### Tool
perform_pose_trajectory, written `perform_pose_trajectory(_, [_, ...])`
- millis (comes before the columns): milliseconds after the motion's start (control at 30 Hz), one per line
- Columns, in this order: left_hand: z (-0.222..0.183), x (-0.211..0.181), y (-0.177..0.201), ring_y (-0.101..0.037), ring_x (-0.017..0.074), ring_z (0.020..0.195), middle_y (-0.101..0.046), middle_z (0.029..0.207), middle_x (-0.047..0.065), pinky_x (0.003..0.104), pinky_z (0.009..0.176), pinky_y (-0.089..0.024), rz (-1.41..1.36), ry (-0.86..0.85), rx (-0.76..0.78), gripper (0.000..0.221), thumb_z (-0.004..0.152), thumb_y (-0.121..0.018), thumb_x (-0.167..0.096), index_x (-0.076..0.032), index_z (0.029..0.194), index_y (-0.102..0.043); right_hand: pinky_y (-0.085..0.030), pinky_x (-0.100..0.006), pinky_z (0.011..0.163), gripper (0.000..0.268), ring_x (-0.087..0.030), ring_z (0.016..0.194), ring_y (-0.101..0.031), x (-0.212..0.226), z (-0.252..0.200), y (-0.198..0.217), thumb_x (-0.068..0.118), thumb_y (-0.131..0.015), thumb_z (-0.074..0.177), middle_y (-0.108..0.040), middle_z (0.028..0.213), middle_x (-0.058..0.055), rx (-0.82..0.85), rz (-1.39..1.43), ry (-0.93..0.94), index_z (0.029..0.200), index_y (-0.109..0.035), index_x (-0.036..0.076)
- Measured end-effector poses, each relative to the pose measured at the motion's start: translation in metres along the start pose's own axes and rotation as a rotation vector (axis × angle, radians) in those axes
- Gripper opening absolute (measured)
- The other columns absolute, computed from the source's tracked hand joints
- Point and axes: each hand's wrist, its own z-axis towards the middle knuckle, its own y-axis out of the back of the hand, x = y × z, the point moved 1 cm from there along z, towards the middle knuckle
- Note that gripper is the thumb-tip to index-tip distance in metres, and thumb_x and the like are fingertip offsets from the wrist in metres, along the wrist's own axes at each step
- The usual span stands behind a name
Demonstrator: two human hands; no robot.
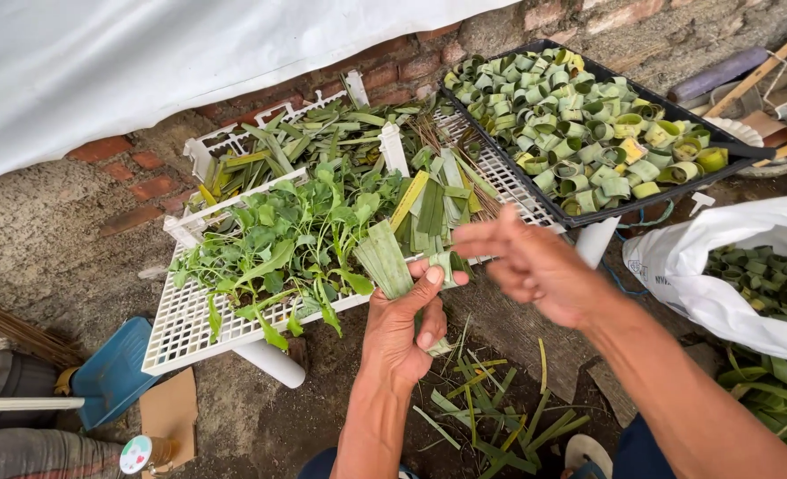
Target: The person folds and pins strips of green leaves to form small cylindrical or rectangular containers, then places them into a black plastic crate.
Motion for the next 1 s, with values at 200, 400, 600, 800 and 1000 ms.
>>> perform_pose_trajectory(200, [0.007,0.013,0.013,-0.041,0.0124,0.021,-0.068,0.059,0.021,0.022,0.030,-0.032,0.007,0.065,0.107,0.010,0.092,-0.072,0.007,0.003,0.101,-0.074,-0.032,-0.015,0.033,0.041,-0.002,0.043,-0.039,-0.042,0.019,0.006,0.029,-0.061,0.104,-0.065,0.071,-0.008,0.068,0.086,0.061,0.117,-0.071,-0.008])
perform_pose_trajectory(400, [-0.005,-0.001,0.008,-0.043,0.0124,0.020,-0.059,0.046,0.013,0.023,0.028,-0.036,0.134,0.078,0.151,0.012,0.090,-0.075,0.008,0.008,0.102,-0.075,-0.033,-0.016,0.035,0.037,-0.002,0.044,-0.040,-0.052,0.015,0.008,0.027,-0.061,0.104,-0.065,0.072,-0.008,0.189,0.189,0.009,0.115,-0.067,-0.008])
perform_pose_trajectory(600, [-0.002,0.005,0.006,-0.046,0.0087,0.025,-0.067,0.055,0.015,0.025,0.030,-0.040,0.286,-0.111,0.013,0.024,0.091,-0.076,0.003,0.010,0.114,-0.074,-0.039,-0.020,0.039,0.042,-0.006,0.051,-0.044,-0.025,0.008,0.000,0.031,-0.057,0.105,-0.063,0.080,-0.009,0.043,-0.023,0.033,0.126,-0.066,-0.004])
perform_pose_trajectory(800, [-0.003,-0.007,-0.017,-0.046,0.0120,0.024,-0.060,0.043,0.013,0.023,0.031,-0.038,0.418,-0.358,-0.148,0.025,0.089,-0.078,-0.001,0.009,0.111,-0.075,-0.049,-0.035,0.063,0.047,-0.016,0.077,-0.052,0.002,-0.020,-0.018,0.025,-0.043,0.107,-0.050,0.100,-0.012,-0.089,-0.460,0.320,0.144,-0.060,0.001])
perform_pose_trajectory(1000, [0.014,0.009,-0.010,-0.073,0.0188,0.091,-0.081,0.096,0.021,0.040,0.093,-0.059,0.499,-0.503,-0.068,0.023,0.090,-0.078,0.000,0.001,0.112,-0.078,-0.042,-0.025,0.048,0.031,-0.010,0.061,-0.051,0.013,-0.030,-0.022,-0.001,-0.069,0.093,-0.062,0.075,-0.011,-0.229,-0.522,0.504,0.121,-0.079,0.006])
